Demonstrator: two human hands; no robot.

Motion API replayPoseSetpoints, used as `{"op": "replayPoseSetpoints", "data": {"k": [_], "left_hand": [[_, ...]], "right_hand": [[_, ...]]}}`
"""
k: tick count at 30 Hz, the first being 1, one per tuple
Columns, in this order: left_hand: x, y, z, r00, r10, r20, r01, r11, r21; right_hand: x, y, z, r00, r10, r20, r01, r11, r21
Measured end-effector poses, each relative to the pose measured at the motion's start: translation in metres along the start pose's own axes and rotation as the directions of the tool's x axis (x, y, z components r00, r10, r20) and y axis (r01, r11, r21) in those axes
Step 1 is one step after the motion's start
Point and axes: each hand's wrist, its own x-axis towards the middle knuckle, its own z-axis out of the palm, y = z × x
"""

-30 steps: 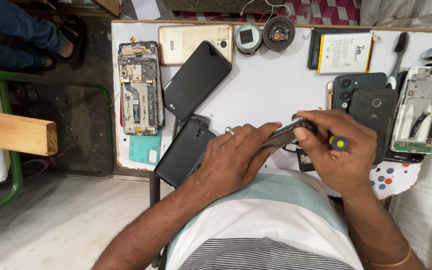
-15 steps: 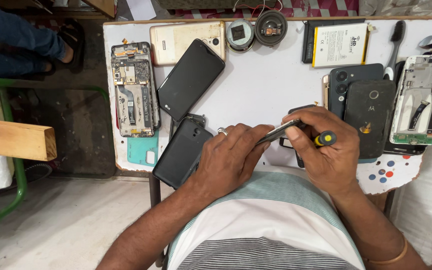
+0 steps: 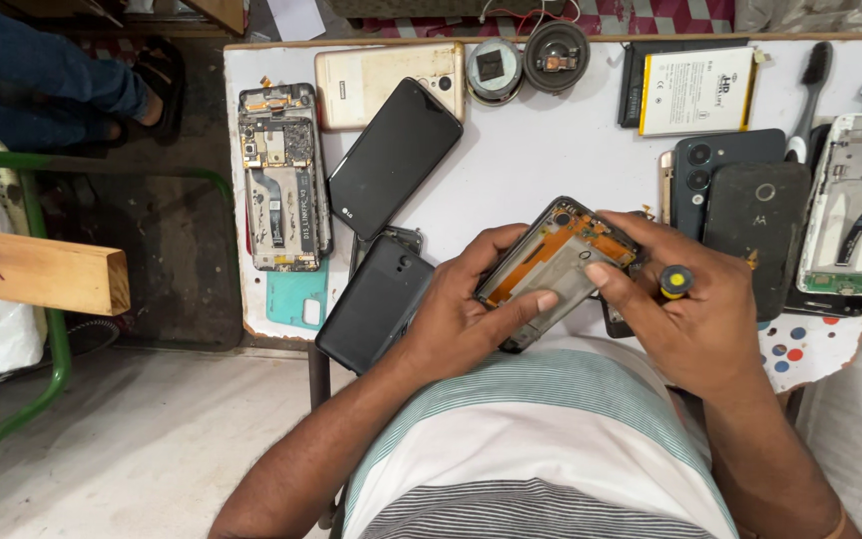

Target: The person uses a screwdriver to remove screws from a disassembled smartphone chassis. They then use their fingers to peel off an orange adhesive strip from the inside of the frame.

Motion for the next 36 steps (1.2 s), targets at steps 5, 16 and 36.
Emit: {"op": "replayPoseSetpoints", "data": {"k": [5,16,36], "left_hand": [[0.003,-0.010,0.000,0.998,-0.066,0.026,0.069,0.982,-0.175],[0.007,-0.023,-0.003,0.992,-0.105,0.076,0.126,0.922,-0.366],[0.002,-0.023,-0.008,0.933,-0.210,0.292,0.319,0.856,-0.407]], "right_hand": [[0.000,0.009,0.008,0.997,-0.078,0.021,0.067,0.944,0.324],[0.006,0.008,0.011,0.997,-0.072,0.013,0.062,0.920,0.387],[0.013,0.014,0.010,0.991,-0.057,-0.120,0.101,0.908,0.407]]}}
